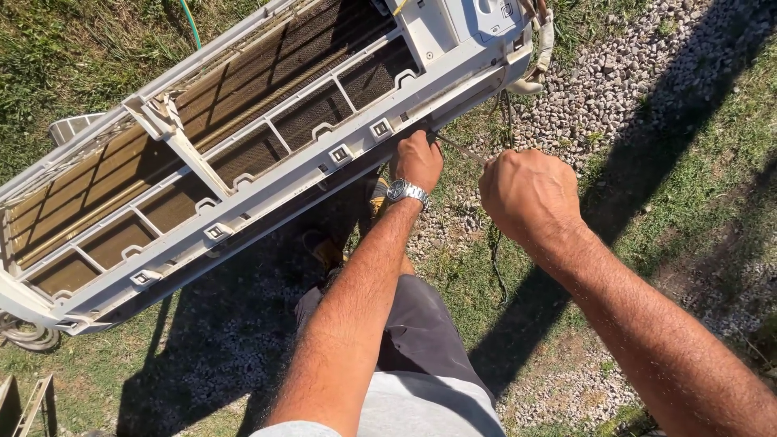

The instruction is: The person removes the front panel of an air conditioning unit and uses a screwdriver to work on the internal electrical components.

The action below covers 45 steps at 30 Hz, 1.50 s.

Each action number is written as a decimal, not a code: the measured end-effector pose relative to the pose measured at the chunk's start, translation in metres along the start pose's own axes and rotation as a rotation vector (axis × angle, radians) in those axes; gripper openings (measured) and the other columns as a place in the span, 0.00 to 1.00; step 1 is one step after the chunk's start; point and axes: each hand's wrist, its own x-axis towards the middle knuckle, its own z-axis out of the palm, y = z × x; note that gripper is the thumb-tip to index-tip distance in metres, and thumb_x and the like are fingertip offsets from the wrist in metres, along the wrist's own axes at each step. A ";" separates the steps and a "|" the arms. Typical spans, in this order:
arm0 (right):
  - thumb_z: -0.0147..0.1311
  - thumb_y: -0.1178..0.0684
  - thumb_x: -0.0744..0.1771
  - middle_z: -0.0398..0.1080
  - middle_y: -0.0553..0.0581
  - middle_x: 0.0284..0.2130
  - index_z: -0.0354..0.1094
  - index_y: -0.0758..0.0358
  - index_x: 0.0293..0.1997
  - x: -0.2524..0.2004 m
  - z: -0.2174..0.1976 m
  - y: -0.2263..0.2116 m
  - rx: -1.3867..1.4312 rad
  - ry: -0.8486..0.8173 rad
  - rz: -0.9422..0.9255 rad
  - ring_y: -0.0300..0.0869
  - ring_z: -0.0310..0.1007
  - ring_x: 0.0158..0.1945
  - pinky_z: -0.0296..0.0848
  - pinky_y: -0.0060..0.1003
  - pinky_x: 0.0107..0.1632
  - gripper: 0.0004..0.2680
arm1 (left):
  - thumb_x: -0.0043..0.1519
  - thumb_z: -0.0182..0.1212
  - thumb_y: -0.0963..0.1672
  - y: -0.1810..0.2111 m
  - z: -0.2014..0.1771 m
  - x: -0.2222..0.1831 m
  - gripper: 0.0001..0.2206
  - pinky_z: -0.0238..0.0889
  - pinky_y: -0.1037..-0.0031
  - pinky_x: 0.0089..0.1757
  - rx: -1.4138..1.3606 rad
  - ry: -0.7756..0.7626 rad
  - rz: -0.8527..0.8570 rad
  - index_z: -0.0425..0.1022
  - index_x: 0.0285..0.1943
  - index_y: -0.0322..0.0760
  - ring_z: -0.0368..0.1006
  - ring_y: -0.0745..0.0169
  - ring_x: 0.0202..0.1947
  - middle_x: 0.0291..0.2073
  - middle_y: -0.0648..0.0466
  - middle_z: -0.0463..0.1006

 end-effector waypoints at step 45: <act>0.52 0.52 0.69 0.74 0.64 0.50 0.69 0.62 0.59 -0.166 0.202 -0.270 0.219 -0.168 -0.745 0.62 0.78 0.47 0.80 0.57 0.44 0.12 | 0.65 0.50 0.44 -0.335 -0.264 -0.219 0.15 0.66 0.77 0.29 -1.655 0.409 -0.443 0.78 0.54 0.30 0.62 0.71 0.21 0.22 0.59 0.60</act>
